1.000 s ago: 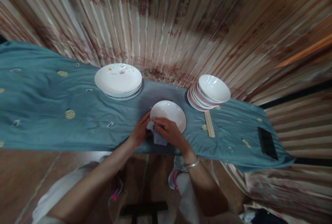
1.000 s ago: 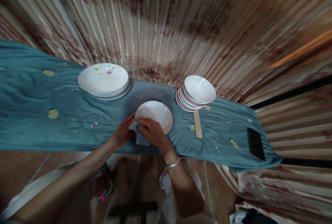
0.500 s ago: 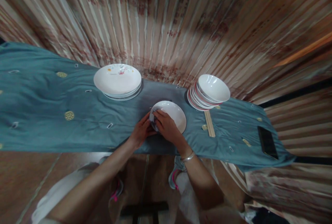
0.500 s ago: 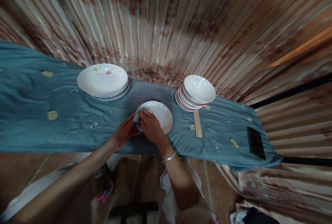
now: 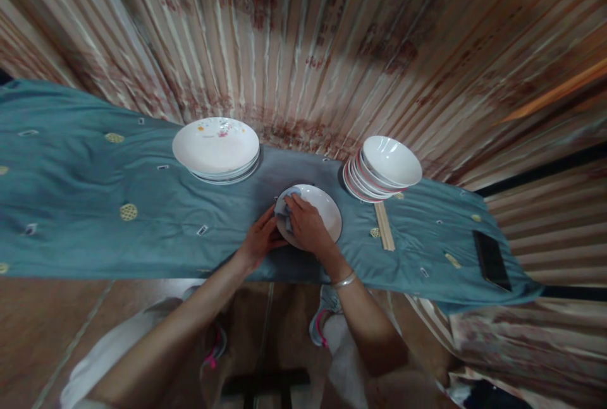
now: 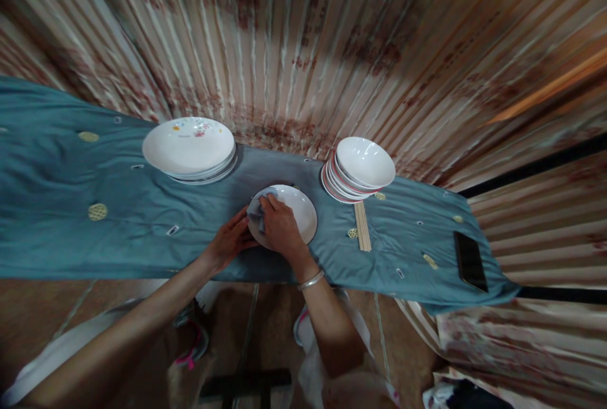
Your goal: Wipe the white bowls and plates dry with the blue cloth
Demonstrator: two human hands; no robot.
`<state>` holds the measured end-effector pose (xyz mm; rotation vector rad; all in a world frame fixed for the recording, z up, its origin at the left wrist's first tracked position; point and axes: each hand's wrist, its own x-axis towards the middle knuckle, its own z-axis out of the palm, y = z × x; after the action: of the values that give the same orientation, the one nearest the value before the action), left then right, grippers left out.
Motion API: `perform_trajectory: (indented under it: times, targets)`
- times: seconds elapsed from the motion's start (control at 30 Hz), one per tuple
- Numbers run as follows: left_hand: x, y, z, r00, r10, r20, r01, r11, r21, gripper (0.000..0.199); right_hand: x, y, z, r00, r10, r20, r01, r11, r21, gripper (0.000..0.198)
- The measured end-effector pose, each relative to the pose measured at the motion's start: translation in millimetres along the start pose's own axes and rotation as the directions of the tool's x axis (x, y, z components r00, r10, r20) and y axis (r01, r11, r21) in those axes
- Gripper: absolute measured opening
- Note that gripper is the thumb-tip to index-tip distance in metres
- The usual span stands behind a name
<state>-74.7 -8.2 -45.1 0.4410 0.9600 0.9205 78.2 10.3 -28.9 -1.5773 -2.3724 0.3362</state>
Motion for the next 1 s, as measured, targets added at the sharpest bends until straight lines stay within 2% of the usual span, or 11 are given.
perform_trajectory:
  times: [0.3,0.67,1.0]
  targets:
    - [-1,1,2,1.000,-0.010,-0.020,0.010,1.000,-0.005,0.056,4,9,-1,0.995,0.094,0.046,-0.091,0.994,-0.063,0.052]
    - [-3,4,5,0.999,-0.032,-0.041,0.032,0.999,0.015,0.054,-1,20,0,0.990,0.143,0.007,-0.140,0.977,-0.162,0.049]
    - [0,1,1,1.000,-0.006,-0.006,0.006,1.000,0.004,0.065,-9,24,-6,0.980,0.198,-0.010,-0.194,0.950,-0.245,0.049]
